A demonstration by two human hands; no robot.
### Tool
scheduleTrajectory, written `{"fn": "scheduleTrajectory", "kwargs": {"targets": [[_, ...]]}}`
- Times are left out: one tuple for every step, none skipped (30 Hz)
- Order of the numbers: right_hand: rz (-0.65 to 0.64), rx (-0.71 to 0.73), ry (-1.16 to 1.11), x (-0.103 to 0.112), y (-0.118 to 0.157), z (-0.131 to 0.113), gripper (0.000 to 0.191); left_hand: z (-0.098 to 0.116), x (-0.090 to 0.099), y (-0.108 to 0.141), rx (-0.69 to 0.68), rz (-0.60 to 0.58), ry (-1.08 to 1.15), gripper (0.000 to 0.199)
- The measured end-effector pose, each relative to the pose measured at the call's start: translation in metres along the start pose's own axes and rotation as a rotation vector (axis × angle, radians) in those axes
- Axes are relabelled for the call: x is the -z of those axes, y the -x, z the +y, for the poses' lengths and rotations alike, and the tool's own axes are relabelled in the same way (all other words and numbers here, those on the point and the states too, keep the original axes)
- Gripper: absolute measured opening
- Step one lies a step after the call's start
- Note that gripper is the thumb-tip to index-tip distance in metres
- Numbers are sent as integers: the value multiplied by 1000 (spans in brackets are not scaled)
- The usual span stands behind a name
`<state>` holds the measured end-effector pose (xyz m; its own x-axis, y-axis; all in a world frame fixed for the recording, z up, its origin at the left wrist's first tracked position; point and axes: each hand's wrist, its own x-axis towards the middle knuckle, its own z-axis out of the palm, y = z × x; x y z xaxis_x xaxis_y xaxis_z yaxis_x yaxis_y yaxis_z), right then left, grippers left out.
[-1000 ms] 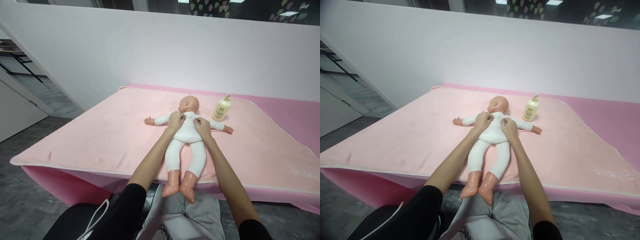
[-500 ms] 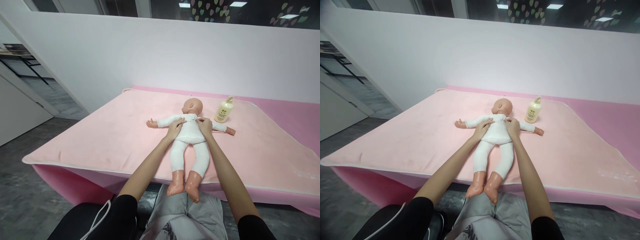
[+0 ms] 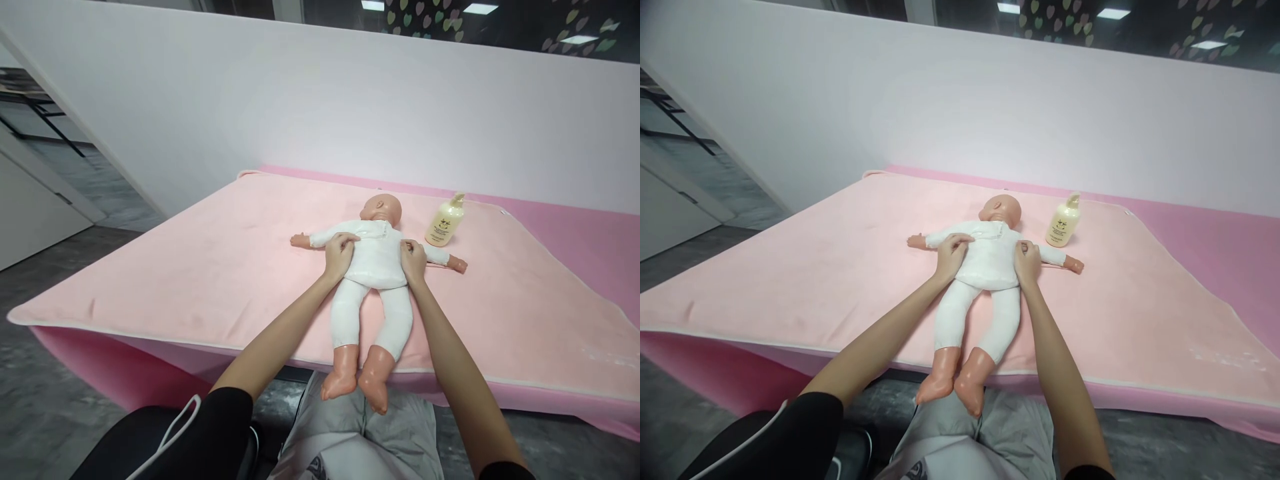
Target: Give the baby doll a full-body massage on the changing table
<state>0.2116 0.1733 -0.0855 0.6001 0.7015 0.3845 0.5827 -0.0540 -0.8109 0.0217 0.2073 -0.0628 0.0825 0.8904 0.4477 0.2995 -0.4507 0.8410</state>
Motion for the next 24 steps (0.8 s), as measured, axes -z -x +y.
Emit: {"fn": "scheduleTrajectory", "kwargs": {"targets": [[-11, 5, 1, 0, 0, 0, 26, 0, 0, 0, 16, -2, 8, 25], [-22, 8, 3, 1, -1, 0, 27, 0, -1, 0, 31, -3, 10, 25], [-32, 6, 8, 1, -1, 0, 27, 0, -1, -1, 43, -3, 9, 26], [-40, 2, 18, 2, -1, 0, 27, -1, -1, -1, 52, -3, 7, 26], [-45, -3, 32, 3, -1, -1, 27, -1, -2, -2, 57, -4, 4, 26], [-48, -8, 45, 3, -1, -1, 27, -2, -2, -2, 58, -7, 1, 26], [-50, -11, 56, 4, -1, -2, 27, -2, -2, -2, 57, -11, -2, 26], [-50, -13, 63, 4, -1, -2, 27, -3, -2, -3, 54, -15, -4, 26], [-49, -11, 64, 4, -1, -3, 27, -3, -2, -3, 51, -18, -5, 26], [-47, -5, 60, 4, -1, -3, 27, -3, -2, -3, 51, -20, -3, 26], [-44, 1, 55, 4, -1, -3, 27, -3, -2, -3, 52, -20, 1, 26], [-41, 6, 49, 4, -1, -2, 27, -3, -2, -3, 56, -20, 6, 25], [-41, 8, 45, 4, -1, -2, 28, -3, -2, -3, 61, -20, 10, 25], [-42, 4, 44, 3, -1, -2, 28, -3, -2, -3, 65, -20, 13, 25], [-46, -2, 45, 4, -1, -3, 28, -3, -2, -3, 68, -23, 12, 25], [-51, -9, 49, 4, -1, -3, 28, -3, -2, -3, 70, -28, 7, 25], [-55, -17, 53, 4, -1, -3, 28, -3, -2, -4, 69, -34, 2, 25], [-60, -21, 56, 4, -1, -4, 28, -4, -2, -4, 66, -39, -1, 26], [-62, -26, 59, 5, -1, -5, 29, -4, -2, -4, 63, -43, -3, 26], [-65, -30, 62, 5, -1, -5, 29, -4, -2, -4, 62, -45, -2, 26], [-68, -35, 63, 5, 0, -6, 30, -5, -2, -4, 62, -45, 2, 26], [-69, -40, 64, 6, 0, -6, 30, -5, -3, -4, 63, -45, 8, 26], [-71, -42, 62, 6, 0, -7, 30, -5, -3, -4, 64, -43, 15, 26], [-72, -43, 58, 6, 0, -7, 30, -5, -3, -4, 66, -40, 23, 25]]}}
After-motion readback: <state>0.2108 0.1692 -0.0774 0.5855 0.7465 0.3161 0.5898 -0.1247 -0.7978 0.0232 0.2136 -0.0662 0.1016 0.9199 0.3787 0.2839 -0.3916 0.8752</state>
